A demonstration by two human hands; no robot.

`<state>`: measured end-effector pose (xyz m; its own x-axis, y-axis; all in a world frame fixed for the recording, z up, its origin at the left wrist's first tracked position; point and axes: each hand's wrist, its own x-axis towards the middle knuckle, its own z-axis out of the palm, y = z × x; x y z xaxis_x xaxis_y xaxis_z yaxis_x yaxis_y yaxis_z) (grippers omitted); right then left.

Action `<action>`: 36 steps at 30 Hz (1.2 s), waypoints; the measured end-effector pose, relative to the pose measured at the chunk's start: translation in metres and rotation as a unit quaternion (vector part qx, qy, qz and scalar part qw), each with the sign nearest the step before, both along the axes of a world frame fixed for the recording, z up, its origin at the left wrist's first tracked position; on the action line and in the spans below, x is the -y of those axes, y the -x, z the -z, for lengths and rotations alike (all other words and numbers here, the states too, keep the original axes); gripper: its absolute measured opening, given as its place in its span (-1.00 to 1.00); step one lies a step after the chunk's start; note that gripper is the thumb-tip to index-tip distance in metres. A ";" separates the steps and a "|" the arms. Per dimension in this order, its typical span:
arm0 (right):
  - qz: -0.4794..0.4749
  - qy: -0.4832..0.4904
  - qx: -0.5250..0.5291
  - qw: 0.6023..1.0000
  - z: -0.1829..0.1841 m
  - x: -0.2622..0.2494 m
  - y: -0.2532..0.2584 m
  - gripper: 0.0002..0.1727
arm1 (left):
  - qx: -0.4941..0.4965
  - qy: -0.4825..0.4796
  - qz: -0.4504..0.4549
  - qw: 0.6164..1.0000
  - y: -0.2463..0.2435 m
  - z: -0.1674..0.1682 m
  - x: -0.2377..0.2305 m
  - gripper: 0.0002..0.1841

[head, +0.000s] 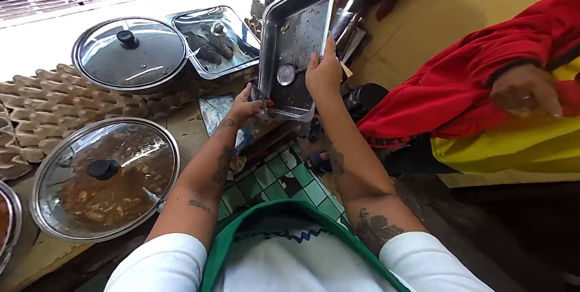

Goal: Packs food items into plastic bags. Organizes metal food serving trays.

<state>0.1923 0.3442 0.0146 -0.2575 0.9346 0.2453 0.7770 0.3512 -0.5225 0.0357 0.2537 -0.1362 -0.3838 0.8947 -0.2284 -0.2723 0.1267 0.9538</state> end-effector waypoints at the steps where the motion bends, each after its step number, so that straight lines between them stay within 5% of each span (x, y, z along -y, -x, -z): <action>1: -0.004 0.011 -0.010 1.000 0.001 -0.004 -0.004 -0.30 | 0.000 -0.002 -0.003 1.000 0.002 0.002 0.001 -0.09; 14: -0.031 -0.009 0.005 0.999 -0.018 -0.004 -0.005 -0.31 | -0.111 0.007 0.108 0.988 0.000 -0.023 -0.004 -0.05; 22: -0.042 -0.085 0.025 0.995 -0.044 0.006 0.004 -0.32 | -0.005 -0.080 0.049 0.996 -0.006 -0.033 -0.011 -0.02; 36: -0.092 -0.184 0.022 0.978 -0.043 0.047 0.007 -0.36 | 0.005 -0.117 -0.015 0.993 -0.021 -0.031 -0.014 0.12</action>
<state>0.1855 0.2975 0.0580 -0.4317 0.7222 0.5404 0.7018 0.6453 -0.3017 0.0563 0.2676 -0.1053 -0.4102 0.9117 -0.0203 -0.2831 -0.1061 0.9532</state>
